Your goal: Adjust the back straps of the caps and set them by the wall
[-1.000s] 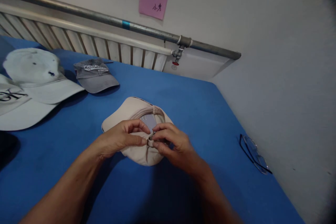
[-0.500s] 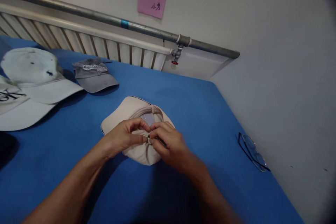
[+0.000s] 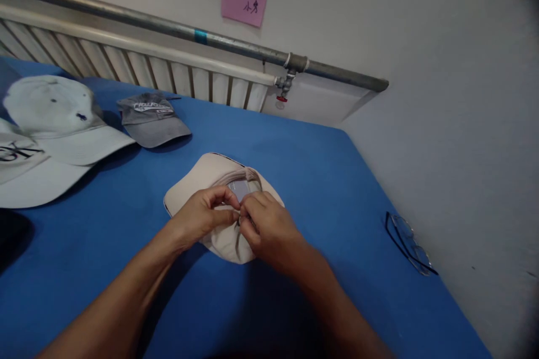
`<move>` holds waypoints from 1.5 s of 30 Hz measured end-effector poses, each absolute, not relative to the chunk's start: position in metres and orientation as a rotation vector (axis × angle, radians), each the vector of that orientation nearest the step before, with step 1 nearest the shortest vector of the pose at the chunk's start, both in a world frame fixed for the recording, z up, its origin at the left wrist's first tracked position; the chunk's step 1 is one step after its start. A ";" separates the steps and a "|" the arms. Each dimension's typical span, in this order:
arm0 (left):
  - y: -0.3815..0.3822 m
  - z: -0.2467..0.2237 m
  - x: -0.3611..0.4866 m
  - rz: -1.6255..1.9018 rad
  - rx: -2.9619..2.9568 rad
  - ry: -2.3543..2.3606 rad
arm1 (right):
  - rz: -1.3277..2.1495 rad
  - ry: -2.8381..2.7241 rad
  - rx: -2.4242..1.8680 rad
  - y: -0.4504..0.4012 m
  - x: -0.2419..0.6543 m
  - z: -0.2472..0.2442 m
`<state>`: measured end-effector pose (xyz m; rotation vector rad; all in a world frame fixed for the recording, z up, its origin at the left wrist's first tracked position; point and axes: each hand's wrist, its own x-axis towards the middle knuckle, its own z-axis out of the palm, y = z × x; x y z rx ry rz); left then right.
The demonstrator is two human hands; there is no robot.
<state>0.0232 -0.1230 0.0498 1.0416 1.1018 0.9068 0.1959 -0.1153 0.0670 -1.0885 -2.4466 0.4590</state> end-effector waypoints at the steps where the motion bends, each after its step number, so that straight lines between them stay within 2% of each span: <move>1: -0.123 0.049 0.024 0.915 1.037 1.095 | 0.424 -2.436 -1.085 -0.115 0.195 0.065; 4: -0.122 0.050 0.023 0.945 1.005 1.100 | 0.466 -2.371 -1.040 -0.114 0.195 0.060; 11: -0.121 0.056 0.017 0.916 0.935 1.070 | 0.966 -2.112 -1.003 -0.111 0.216 0.065; 20: -0.122 0.057 0.018 0.885 0.955 1.052 | 1.061 -2.071 -1.053 -0.110 0.216 0.061; 27: -0.123 0.055 0.018 0.902 0.918 1.034 | 0.802 -2.173 -1.091 -0.113 0.208 0.058; 32: -0.123 0.057 0.019 0.896 0.938 1.048 | 0.799 -2.170 -1.035 -0.113 0.208 0.053; 37: -0.125 0.055 0.021 0.890 0.922 1.060 | 0.606 -2.191 -1.067 -0.114 0.206 0.049; 45: -0.124 0.058 0.020 0.877 0.933 1.095 | 0.481 -2.313 -1.086 -0.113 0.202 0.042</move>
